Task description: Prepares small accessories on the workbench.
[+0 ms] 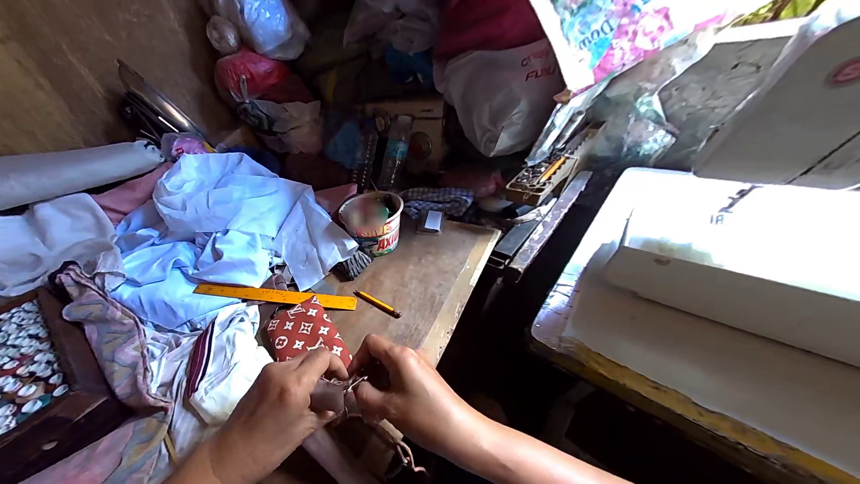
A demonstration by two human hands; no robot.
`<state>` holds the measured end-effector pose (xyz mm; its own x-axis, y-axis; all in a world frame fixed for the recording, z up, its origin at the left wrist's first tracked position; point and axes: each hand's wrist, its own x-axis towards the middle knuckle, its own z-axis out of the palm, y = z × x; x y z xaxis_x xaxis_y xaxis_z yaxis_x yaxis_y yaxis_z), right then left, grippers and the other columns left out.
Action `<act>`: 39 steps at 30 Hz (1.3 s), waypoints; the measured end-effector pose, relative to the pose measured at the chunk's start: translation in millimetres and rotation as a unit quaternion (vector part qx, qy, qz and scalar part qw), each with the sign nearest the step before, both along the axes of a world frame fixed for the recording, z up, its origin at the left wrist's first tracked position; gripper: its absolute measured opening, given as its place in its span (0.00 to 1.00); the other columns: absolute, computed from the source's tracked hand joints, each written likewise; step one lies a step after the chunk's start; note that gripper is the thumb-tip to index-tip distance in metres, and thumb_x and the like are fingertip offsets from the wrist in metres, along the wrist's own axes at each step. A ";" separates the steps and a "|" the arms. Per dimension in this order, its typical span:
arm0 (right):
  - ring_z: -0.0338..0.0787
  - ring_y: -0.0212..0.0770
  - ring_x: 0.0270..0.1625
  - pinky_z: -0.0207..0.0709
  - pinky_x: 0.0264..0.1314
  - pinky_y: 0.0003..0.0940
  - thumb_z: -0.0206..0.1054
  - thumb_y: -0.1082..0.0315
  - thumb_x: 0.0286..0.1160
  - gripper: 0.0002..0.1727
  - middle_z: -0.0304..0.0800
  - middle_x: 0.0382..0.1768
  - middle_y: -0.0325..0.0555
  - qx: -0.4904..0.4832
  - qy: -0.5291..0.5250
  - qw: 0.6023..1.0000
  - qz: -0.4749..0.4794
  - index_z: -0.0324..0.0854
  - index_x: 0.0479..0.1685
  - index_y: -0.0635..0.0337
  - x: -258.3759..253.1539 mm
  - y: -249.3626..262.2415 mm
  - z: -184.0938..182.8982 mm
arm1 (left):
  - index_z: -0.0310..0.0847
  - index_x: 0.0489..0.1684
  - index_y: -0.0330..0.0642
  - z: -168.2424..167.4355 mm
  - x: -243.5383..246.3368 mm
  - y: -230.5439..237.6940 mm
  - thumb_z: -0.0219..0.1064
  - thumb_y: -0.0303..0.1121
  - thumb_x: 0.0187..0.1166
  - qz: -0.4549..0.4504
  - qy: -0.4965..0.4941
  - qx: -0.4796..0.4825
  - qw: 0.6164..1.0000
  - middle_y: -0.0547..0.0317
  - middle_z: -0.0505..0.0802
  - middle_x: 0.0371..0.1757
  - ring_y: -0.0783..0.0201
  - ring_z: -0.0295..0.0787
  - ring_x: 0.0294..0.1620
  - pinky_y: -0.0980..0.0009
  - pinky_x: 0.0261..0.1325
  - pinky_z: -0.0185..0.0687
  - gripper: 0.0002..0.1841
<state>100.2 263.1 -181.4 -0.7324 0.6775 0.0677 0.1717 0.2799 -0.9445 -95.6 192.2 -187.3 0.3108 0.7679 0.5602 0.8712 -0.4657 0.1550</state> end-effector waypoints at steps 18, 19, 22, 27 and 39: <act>0.86 0.26 0.23 0.83 0.29 0.23 0.70 0.68 0.69 0.05 0.86 0.25 0.35 -0.098 0.145 0.981 -0.088 0.80 0.37 0.56 -12.8 -10.3 -18.4 | 0.82 0.35 0.42 -5.4 7.9 8.5 0.77 0.40 0.53 -0.011 -0.060 0.035 0.998 0.62 0.90 0.30 0.81 0.84 0.33 0.90 0.39 0.77 0.17; 0.87 0.26 0.24 0.83 0.29 0.23 0.70 0.68 0.68 0.05 0.87 0.26 0.35 -0.108 0.154 0.978 -0.092 0.80 0.38 0.56 -13.9 -11.8 -21.0 | 0.82 0.35 0.42 -8.6 8.1 7.6 0.77 0.40 0.53 -0.012 -0.067 0.039 0.997 0.61 0.90 0.30 0.81 0.84 0.33 0.90 0.39 0.77 0.17; 0.87 0.25 0.25 0.84 0.30 0.22 0.69 0.70 0.69 0.04 0.88 0.28 0.35 -0.123 0.176 0.972 -0.091 0.79 0.38 0.57 -16.3 -15.1 -26.7 | 0.81 0.35 0.41 -14.0 7.2 4.7 0.77 0.40 0.55 -0.017 -0.078 0.046 0.996 0.60 0.90 0.31 0.80 0.85 0.34 0.90 0.41 0.77 0.16; 0.86 0.22 0.27 0.83 0.33 0.19 0.65 0.69 0.76 0.06 0.87 0.31 0.36 -0.019 0.184 0.983 0.012 0.81 0.46 0.61 0.7 -4.1 -9.3 | 0.78 0.44 0.43 -3.9 -0.3 1.7 0.72 0.40 0.72 -0.057 -0.082 0.091 0.991 0.62 0.91 0.39 0.80 0.87 0.45 0.90 0.51 0.80 0.13; 0.85 0.23 0.28 0.81 0.34 0.14 0.64 0.70 0.82 0.07 0.87 0.33 0.44 0.171 0.209 0.963 0.002 0.83 0.44 0.67 26.3 -3.5 -19.2 | 0.74 0.50 0.45 8.4 -10.2 -3.4 0.57 0.33 0.90 -0.168 0.131 0.207 0.955 0.56 0.86 0.41 0.62 0.78 0.33 0.73 0.39 0.71 0.04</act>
